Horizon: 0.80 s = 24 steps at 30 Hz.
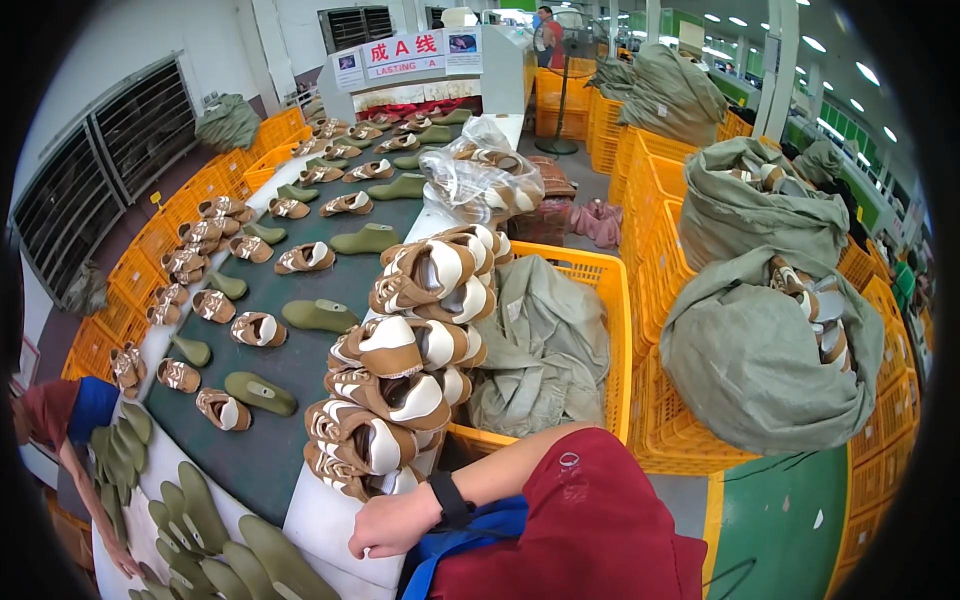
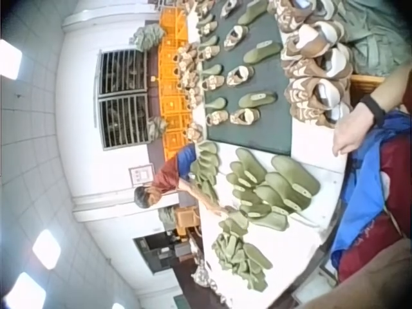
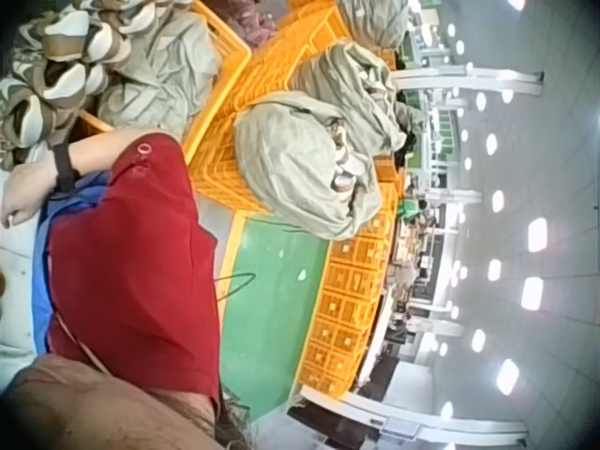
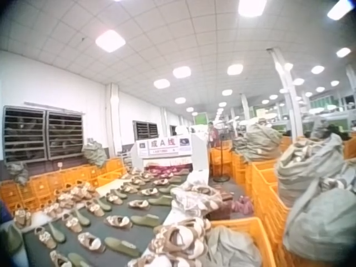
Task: Organizing and sorting plastic shoe lasts and assembled shoe components on a factory assembly table.
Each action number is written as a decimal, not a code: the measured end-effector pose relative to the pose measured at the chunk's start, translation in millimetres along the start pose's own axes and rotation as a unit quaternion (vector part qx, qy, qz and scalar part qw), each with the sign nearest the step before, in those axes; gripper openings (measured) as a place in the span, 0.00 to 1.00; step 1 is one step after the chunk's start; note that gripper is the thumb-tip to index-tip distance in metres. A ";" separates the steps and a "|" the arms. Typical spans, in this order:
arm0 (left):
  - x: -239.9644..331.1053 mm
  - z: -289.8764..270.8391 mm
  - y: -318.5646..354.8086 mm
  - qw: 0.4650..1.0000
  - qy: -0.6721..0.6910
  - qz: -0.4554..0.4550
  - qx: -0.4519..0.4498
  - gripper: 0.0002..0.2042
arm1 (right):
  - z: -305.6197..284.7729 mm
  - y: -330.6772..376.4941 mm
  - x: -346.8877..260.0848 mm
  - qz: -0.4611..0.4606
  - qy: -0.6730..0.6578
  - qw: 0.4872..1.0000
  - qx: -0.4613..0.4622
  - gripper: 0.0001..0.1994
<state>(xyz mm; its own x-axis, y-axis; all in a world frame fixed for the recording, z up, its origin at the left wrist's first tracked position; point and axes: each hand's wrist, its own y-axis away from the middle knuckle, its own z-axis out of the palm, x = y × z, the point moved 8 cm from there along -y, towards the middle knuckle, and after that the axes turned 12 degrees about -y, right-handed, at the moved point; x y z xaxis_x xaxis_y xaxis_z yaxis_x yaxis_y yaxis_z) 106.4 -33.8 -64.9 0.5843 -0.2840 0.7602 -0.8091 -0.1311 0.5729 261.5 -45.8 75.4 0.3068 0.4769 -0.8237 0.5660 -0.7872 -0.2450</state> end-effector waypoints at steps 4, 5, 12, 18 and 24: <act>3.0 -3.6 -11.4 0.999 -0.031 0.008 -0.009 0.20 | -9.3 -1.1 -2.6 -0.009 0.009 1.000 0.013 0.08; 4.2 -5.6 -14.3 0.999 -0.039 0.010 -0.011 0.20 | -11.5 -1.7 -3.4 -0.011 0.011 1.000 0.014 0.08; 6.2 -19.5 -26.0 0.995 -0.097 0.023 -0.015 0.20 | -22.8 -8.2 -2.1 -0.014 0.023 0.999 0.027 0.08; 2.7 -21.3 -20.6 0.990 -0.138 0.019 -0.017 0.20 | -45.6 -12.5 -9.8 -0.041 0.008 0.995 0.086 0.08; -45.3 -5.7 47.9 0.982 -0.163 -0.061 -0.074 0.20 | -164.1 9.9 -43.7 -0.040 -0.232 0.947 0.217 0.07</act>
<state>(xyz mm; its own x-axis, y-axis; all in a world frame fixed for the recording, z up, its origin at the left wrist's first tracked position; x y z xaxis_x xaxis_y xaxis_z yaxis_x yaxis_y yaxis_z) 41.5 -21.8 -70.2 0.6059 -0.5663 0.5587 -0.7021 -0.0505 0.7103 379.3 -10.3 192.9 -0.1491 0.3976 -0.9054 0.1746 -0.8906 -0.4199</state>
